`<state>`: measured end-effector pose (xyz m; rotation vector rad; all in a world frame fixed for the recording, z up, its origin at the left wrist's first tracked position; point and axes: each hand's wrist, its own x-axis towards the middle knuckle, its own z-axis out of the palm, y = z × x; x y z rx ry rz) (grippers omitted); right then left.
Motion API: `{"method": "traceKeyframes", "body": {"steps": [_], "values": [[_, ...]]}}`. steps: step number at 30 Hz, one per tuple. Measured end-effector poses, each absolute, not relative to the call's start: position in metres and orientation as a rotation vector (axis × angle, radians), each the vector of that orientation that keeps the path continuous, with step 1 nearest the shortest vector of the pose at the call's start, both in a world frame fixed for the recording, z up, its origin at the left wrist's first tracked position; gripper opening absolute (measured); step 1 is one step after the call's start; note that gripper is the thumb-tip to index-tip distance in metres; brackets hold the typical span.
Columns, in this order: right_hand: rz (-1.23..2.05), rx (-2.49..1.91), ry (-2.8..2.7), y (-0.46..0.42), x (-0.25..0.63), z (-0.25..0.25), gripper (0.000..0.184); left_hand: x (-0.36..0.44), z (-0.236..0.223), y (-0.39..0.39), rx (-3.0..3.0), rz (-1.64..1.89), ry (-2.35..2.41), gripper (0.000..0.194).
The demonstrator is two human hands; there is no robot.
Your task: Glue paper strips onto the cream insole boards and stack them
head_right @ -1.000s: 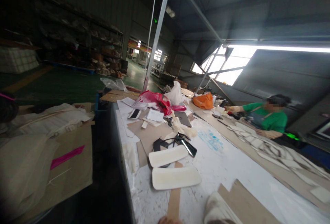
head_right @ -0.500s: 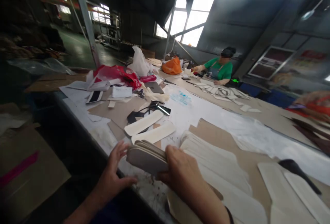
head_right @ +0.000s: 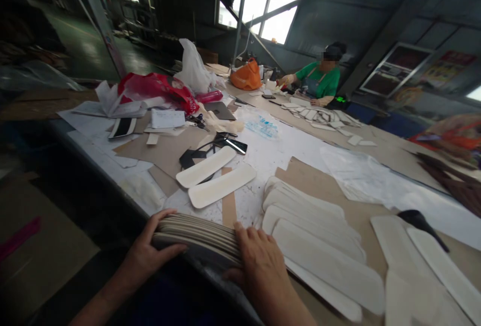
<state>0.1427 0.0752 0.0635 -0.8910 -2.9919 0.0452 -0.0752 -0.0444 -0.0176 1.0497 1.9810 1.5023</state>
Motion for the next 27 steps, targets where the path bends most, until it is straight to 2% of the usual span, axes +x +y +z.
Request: {"method": "traceKeyframes", "body": {"steps": [4,9,12,14,17,20,22,26,27], "values": [[0.056,-1.047,-2.854,0.072,0.188,0.047,0.079,-0.074,-0.018,-0.045,1.107,1.427,2.051,0.063],[0.197,-1.034,-2.733,0.063,0.193,0.029,0.077,-0.062,-0.014,-0.046,1.166,1.317,2.041,0.080],[0.279,-1.054,-2.722,0.064,0.189,0.032,0.068,-0.067,-0.016,-0.049,1.236,1.242,2.094,0.076],[0.275,-1.094,-2.723,0.063,0.188,0.036,0.059,-0.075,-0.016,-0.051,1.468,1.119,2.217,0.074],[0.192,-1.070,-2.726,0.058,0.187,0.040,0.050,-0.078,-0.002,-0.049,2.190,0.869,2.406,0.081],[0.150,-1.046,-2.711,0.053,0.184,0.042,0.047,-0.059,0.021,-0.037,2.656,0.654,2.317,0.086],[0.165,-1.035,-2.694,0.051,0.184,0.041,0.049,-0.041,0.033,-0.025,2.761,0.526,2.182,0.083],[0.179,-0.977,-2.526,0.047,0.199,0.032,0.075,-0.022,0.035,-0.006,2.693,0.273,2.074,0.069],[0.168,-0.990,-2.454,0.044,0.207,0.030,0.077,-0.021,0.033,-0.004,2.666,0.253,2.085,0.066]]}}
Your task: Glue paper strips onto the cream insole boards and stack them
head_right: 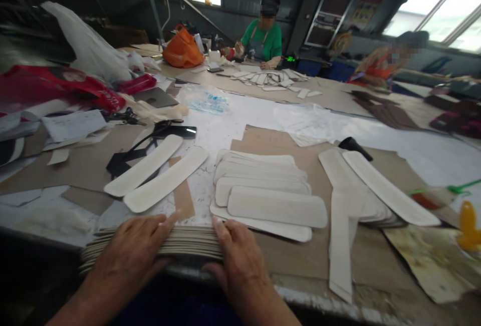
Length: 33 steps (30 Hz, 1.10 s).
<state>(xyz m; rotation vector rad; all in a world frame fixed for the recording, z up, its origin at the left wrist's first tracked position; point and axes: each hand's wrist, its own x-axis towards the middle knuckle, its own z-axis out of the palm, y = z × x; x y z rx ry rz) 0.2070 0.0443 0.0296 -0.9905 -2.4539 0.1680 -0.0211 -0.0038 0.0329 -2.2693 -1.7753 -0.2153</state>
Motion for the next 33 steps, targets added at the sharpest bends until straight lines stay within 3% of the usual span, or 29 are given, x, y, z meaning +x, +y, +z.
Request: {"method": "traceKeyframes", "body": {"steps": [5,8,21,33], "values": [[0.199,-1.121,-2.191,0.019,0.245,0.012,0.045,-0.027,0.026,-0.005,-2.288,-0.214,-1.719,0.064],[0.267,-1.148,-2.113,0.004,0.252,0.001,0.037,-0.030,0.027,-0.004,-2.289,-0.217,-1.687,0.061],[0.412,-1.174,-2.000,-0.005,0.237,-0.008,0.032,-0.035,0.020,-0.003,-2.258,-0.191,-1.569,0.056],[0.441,-1.033,-1.908,0.001,0.230,-0.009,0.026,-0.031,0.023,-0.006,-2.251,-0.143,-1.667,0.064]]}}
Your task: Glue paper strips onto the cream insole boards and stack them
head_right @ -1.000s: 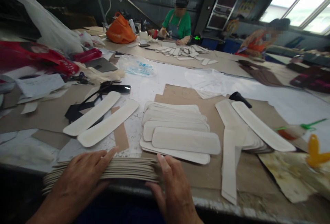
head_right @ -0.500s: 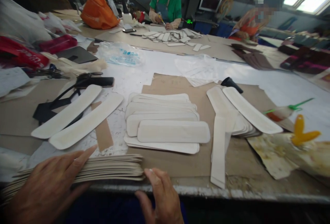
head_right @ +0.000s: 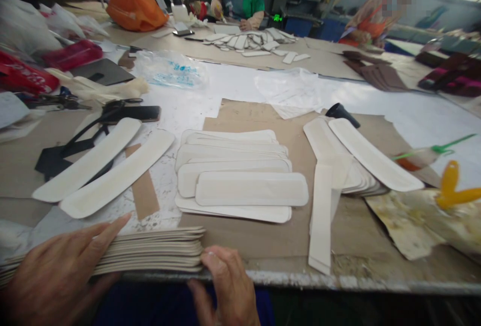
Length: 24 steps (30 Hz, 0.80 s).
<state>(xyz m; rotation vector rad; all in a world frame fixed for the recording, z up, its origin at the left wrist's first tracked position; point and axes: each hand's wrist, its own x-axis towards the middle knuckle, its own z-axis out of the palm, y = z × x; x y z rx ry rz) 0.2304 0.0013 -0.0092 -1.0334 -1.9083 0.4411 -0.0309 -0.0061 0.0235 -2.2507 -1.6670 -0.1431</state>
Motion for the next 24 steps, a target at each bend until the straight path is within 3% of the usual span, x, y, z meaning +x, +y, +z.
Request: {"method": "traceKeyframes", "body": {"steps": [9,17,24], "values": [[0.378,-0.956,-1.852,0.012,0.223,0.002,0.019,-0.030,0.025,-0.008,-2.222,-0.123,-1.639,0.074],[0.381,-0.939,-1.887,0.014,0.225,0.008,0.018,-0.031,0.024,-0.007,-2.250,-0.095,-1.653,0.060],[0.377,-0.950,-1.876,0.014,0.223,0.008,0.013,-0.029,0.027,-0.007,-2.253,-0.118,-1.643,0.076]]}}
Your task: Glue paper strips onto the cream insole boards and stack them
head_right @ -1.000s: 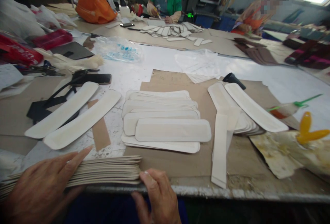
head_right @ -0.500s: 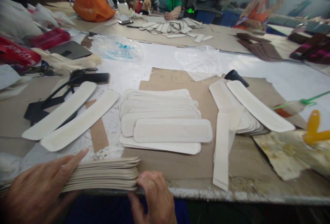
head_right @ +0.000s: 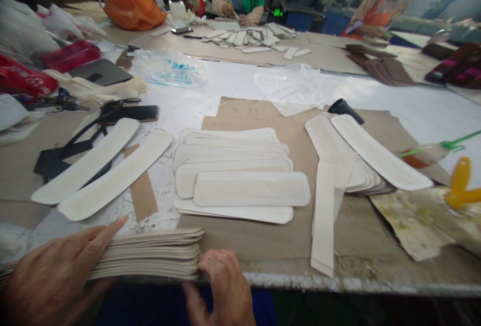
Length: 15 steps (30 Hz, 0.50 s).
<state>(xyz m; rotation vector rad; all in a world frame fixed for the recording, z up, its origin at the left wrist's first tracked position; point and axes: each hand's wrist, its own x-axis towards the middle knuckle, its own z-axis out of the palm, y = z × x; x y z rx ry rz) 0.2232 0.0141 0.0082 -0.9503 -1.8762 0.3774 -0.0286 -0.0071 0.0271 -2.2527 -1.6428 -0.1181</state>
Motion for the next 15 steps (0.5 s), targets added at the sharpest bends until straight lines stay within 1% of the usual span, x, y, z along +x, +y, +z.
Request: {"method": "traceKeyframes", "body": {"steps": [5,9,11,15], "values": [[0.403,-0.996,-1.786,0.006,0.212,0.004,0.005,-0.028,0.027,-0.006,-2.239,-0.078,-1.707,0.082],[0.435,-1.122,-1.679,-0.007,0.203,-0.004,0.009,-0.027,0.028,-0.006,-2.229,-0.076,-1.728,0.086],[0.479,-1.186,-1.661,-0.013,0.202,-0.006,0.016,-0.027,0.029,-0.006,-2.231,-0.075,-1.726,0.088],[0.529,-1.253,-1.665,-0.016,0.204,-0.005,0.037,-0.026,0.029,-0.006,-2.221,-0.081,-1.729,0.089]]}}
